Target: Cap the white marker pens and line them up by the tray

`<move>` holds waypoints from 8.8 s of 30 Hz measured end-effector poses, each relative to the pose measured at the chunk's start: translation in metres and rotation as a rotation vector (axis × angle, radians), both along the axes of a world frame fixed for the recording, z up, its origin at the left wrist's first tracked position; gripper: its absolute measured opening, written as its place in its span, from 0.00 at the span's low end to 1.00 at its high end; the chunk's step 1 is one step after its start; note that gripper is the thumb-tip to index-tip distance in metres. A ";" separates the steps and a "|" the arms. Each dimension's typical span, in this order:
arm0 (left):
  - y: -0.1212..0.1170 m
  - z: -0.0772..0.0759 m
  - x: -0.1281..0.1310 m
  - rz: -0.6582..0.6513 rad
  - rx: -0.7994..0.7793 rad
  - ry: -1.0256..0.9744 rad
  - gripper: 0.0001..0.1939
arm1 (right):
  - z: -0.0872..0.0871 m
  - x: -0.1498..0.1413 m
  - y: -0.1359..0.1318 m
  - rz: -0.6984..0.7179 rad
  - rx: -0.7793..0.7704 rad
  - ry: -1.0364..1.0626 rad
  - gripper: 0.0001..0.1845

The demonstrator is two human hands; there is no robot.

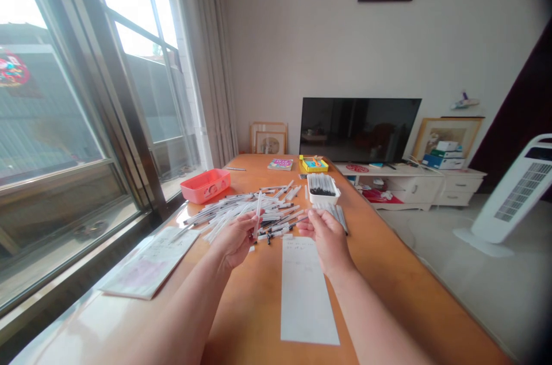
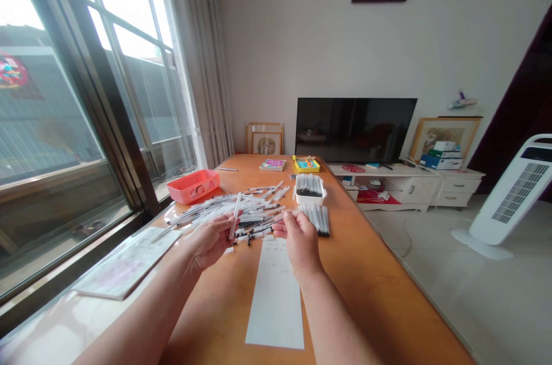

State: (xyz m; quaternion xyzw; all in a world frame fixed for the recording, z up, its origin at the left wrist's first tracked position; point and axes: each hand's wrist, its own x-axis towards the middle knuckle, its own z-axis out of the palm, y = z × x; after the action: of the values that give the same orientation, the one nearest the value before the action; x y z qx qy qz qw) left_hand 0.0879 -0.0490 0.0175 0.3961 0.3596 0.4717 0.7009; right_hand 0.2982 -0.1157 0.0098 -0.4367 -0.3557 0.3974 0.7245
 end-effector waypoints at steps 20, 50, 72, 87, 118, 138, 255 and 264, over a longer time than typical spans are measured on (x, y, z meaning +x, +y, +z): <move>-0.019 0.008 0.021 0.164 -0.204 -0.226 0.04 | 0.007 -0.015 -0.007 0.029 0.098 0.019 0.21; -0.034 0.009 0.032 0.006 -0.345 -0.394 0.03 | 0.004 -0.030 -0.016 0.006 0.211 -0.538 0.19; -0.037 -0.003 0.032 -0.148 0.445 0.331 0.05 | 0.001 -0.007 -0.009 0.044 0.030 -0.579 0.19; -0.029 -0.003 0.025 -0.165 0.463 0.425 0.09 | -0.010 -0.011 -0.002 0.096 0.000 -0.606 0.19; -0.010 -0.006 0.013 -0.050 0.158 0.056 0.12 | -0.005 -0.011 -0.012 0.075 0.045 -1.005 0.18; -0.017 -0.004 0.018 -0.099 0.131 -0.007 0.12 | -0.005 -0.012 -0.013 0.048 0.009 -1.153 0.13; -0.026 -0.003 0.022 -0.118 0.165 0.025 0.13 | -0.007 -0.023 -0.012 0.374 -0.083 -0.687 0.27; -0.024 0.000 0.018 -0.244 0.116 -0.123 0.12 | 0.003 -0.023 -0.018 0.692 -0.186 -0.093 0.24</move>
State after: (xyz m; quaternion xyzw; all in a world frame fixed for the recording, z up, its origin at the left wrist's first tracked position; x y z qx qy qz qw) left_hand 0.1062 -0.0732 0.0178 0.4473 0.2372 0.4262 0.7496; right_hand 0.2751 -0.1339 0.0131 -0.3721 -0.4774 0.6297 0.4870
